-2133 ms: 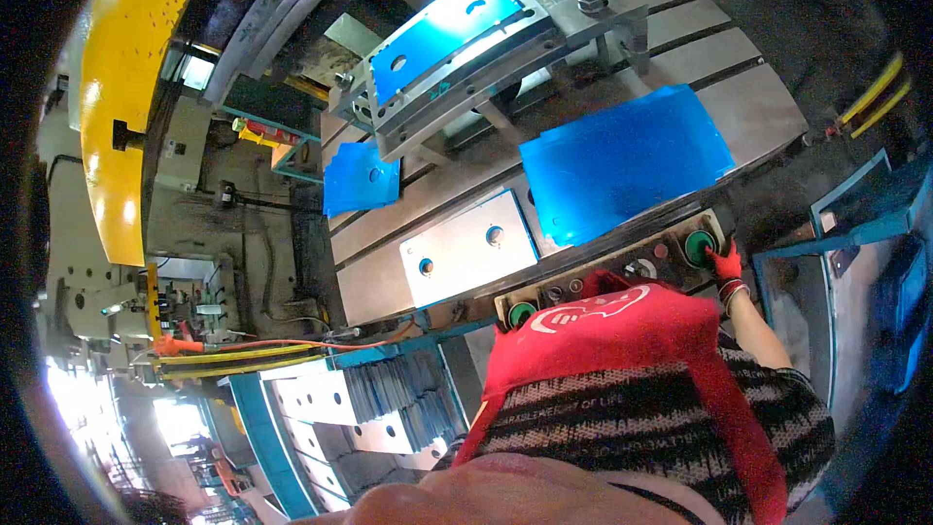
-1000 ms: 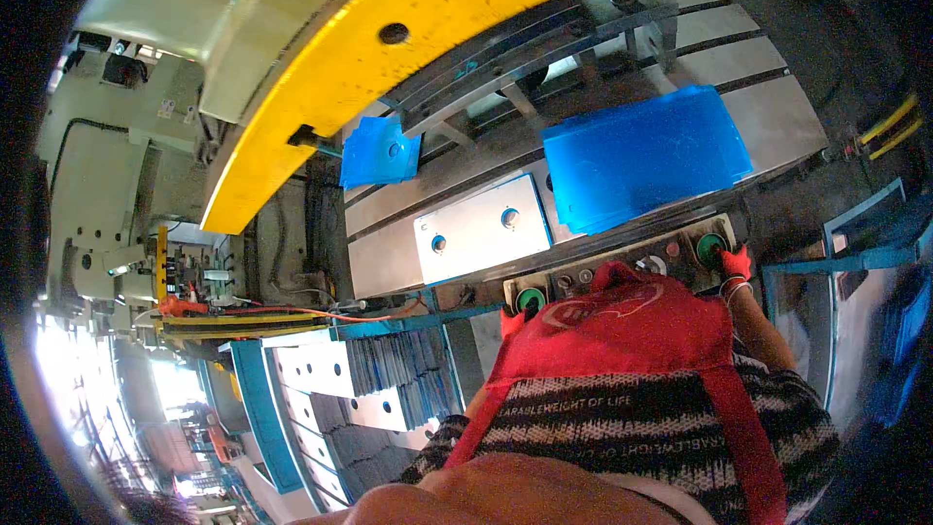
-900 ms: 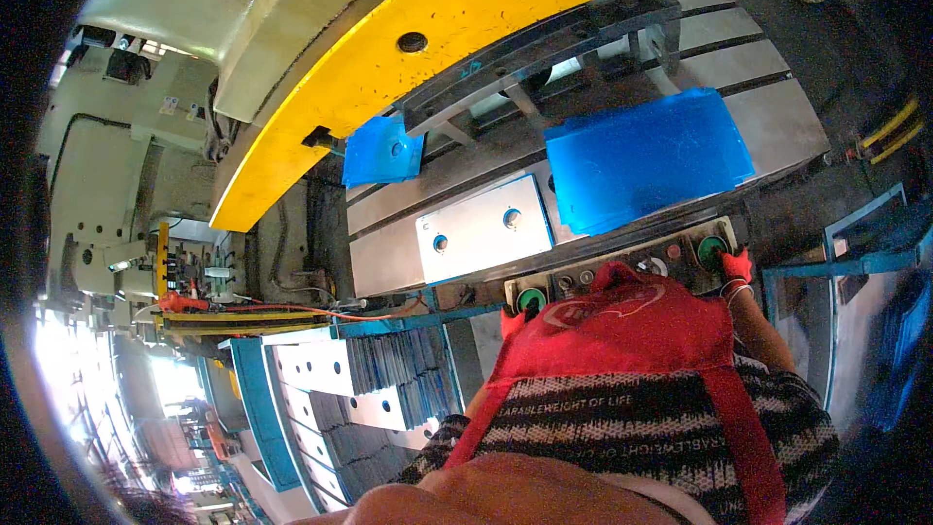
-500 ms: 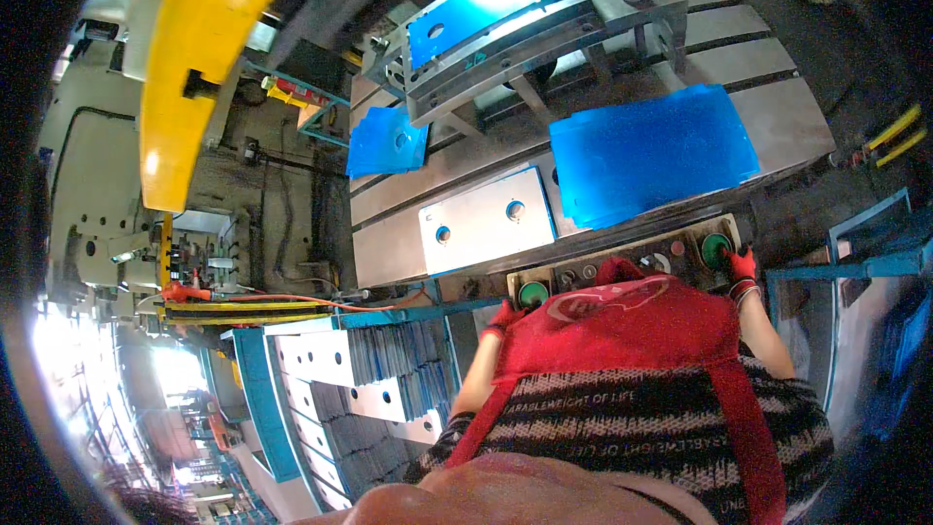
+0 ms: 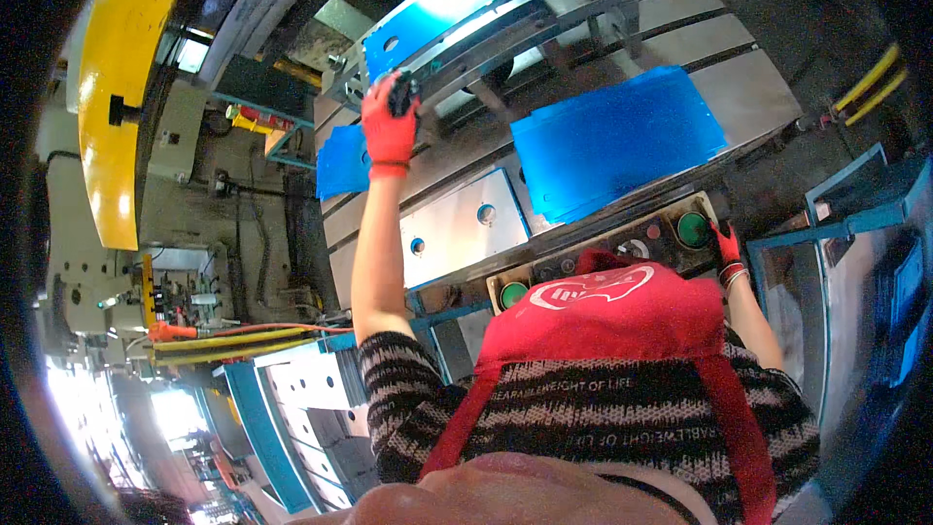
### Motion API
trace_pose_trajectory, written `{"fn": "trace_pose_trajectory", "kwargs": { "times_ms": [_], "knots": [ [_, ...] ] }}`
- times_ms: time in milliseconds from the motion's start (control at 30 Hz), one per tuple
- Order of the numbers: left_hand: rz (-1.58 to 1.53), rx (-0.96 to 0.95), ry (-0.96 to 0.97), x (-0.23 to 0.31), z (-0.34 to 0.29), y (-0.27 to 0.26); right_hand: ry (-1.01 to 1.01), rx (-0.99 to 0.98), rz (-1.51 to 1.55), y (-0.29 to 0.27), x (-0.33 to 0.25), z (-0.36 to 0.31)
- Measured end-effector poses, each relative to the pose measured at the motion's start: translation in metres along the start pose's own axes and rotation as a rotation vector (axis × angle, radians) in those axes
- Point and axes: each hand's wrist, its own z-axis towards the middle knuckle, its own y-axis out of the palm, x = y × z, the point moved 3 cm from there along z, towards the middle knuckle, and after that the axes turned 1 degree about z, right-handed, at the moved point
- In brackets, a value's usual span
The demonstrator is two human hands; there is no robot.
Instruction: Operating a metal press to stamp shapes into blue metal sheets and organizing them in a storage bin.
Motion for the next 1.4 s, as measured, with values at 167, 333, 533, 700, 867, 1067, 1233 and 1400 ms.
{"fn": "trace_pose_trajectory", "kwargs": {
  "times_ms": [167,333,533,700,867,1067,1233,1400],
  "knots": [
    [0.315,-0.138,0.087,-0.025,0.071,0.054,-0.179,0.080,-0.074,-0.004,-0.006,-0.032],
    [0.507,-0.332,0.395,-0.028,0.098,0.066,-0.277,0.216,-0.386,0.004,-0.026,-0.055],
    [0.511,-0.230,0.411,-0.021,0.097,0.081,-0.270,0.077,-0.263,-0.009,-0.008,-0.035],
    [0.600,-0.449,0.028,-0.019,0.120,0.109,-0.250,0.190,-0.351,-0.037,0.018,-0.017],
    [0.464,-0.099,0.120,-0.012,0.088,0.053,-0.136,0.104,-0.293,0.012,-0.019,-0.048],
    [0.238,-0.041,0.141,0.037,-0.018,-0.060,-0.076,0.114,-0.227,0.007,-0.029,-0.053],
    [0.291,-0.298,0.035,0.041,-0.133,-0.081,-0.185,0.096,-0.047,-0.041,-0.018,-0.033],
    [0.353,-0.439,-0.055,0.029,-0.211,-0.067,-0.574,0.117,-1.043,-0.075,-0.045,-0.011]
  ]
}}
